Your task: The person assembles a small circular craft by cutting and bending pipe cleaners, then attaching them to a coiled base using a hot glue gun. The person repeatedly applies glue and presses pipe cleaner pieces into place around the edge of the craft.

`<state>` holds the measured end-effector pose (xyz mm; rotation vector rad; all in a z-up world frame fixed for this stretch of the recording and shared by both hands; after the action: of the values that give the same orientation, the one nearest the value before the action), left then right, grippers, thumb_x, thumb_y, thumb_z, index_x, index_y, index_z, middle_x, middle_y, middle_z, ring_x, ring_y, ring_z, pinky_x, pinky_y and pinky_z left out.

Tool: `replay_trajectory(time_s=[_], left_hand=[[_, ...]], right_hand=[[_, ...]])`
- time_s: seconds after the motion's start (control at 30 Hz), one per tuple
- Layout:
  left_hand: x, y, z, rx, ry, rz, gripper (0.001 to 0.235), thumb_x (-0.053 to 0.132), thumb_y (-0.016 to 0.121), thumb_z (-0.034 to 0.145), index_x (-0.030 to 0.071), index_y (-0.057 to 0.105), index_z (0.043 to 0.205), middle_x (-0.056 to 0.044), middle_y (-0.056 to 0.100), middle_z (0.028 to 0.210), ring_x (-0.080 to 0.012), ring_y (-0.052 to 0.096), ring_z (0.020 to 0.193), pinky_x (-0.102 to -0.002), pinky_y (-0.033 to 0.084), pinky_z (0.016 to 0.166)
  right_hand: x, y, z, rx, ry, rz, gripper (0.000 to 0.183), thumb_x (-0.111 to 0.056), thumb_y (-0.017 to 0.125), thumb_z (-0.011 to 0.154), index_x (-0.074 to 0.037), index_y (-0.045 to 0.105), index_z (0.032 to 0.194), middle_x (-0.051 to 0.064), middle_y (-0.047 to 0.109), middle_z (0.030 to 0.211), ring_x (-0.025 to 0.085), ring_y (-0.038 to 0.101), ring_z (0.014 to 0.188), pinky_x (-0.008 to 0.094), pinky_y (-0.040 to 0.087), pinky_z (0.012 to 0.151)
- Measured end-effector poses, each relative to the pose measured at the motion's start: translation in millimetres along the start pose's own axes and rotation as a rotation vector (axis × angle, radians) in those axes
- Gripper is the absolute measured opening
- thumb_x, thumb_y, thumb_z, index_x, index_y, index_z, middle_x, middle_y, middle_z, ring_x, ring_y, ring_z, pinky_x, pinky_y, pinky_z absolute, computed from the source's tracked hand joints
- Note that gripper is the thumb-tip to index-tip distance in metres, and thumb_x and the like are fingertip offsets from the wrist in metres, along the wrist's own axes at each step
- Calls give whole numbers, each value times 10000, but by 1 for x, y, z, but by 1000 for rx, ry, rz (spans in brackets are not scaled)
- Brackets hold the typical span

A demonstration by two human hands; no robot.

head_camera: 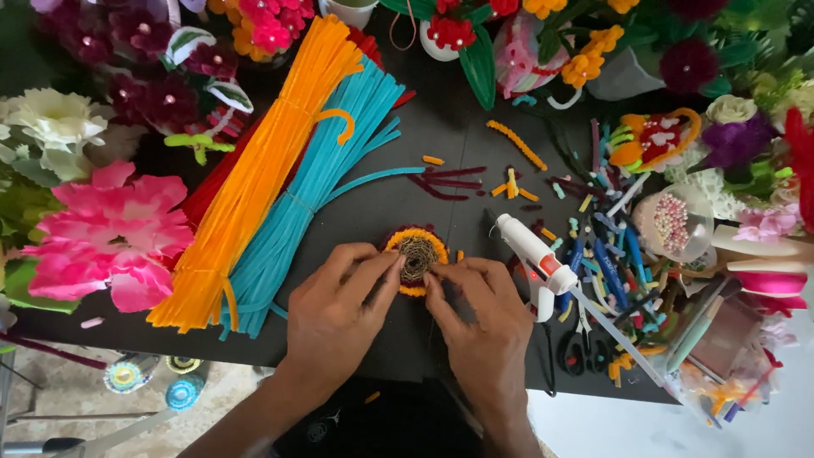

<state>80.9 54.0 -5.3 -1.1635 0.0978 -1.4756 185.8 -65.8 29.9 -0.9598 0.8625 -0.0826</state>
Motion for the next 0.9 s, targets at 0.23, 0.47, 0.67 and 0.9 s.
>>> replay_trajectory(time_s=[0.23, 0.47, 0.67, 0.9], left_hand=[[10, -7, 0, -97, -51, 10, 300, 221, 799, 898, 70, 735, 1150, -106, 638, 1155, -225, 703, 796, -321, 599, 633], [12, -3, -3, -103, -72, 26, 372, 299, 816, 887, 62, 702, 1150, -126, 624, 1195, -252, 723, 853, -327, 622, 690], [14, 0, 0, -74, -108, -12, 222, 234, 752, 932, 65, 700, 1067, -120, 621, 1170, -227, 690, 746, -322, 576, 583], [2, -1, -1, -122, -176, -115, 161, 144, 721, 940, 80, 738, 1087, -102, 649, 1152, -222, 716, 882, -330, 585, 566]], right_hand=[[1, 2, -6, 27, -2, -4, 160, -41, 755, 908, -15, 782, 1064, 148, 659, 1039, 232, 696, 884, 342, 605, 775], [2, 3, -9, 19, 32, -13, 200, -51, 767, 900, -25, 788, 1097, 133, 663, 1028, 215, 687, 885, 328, 603, 763], [3, 3, -11, 36, 33, 3, 203, -61, 752, 916, -31, 783, 1114, 116, 668, 1025, 200, 693, 884, 318, 588, 758], [1, 4, -10, 45, 49, 5, 203, -71, 761, 912, -15, 784, 1106, 135, 681, 1004, 203, 695, 873, 321, 604, 771]])
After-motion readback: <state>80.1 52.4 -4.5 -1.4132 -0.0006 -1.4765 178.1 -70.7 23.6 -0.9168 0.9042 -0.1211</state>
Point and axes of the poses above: each hand's wrist, its own z-axis towards the middle knuckle, its own y-axis out of the palm, x = y × z, the point moved 3 cm from there along z, towards the middle knuckle
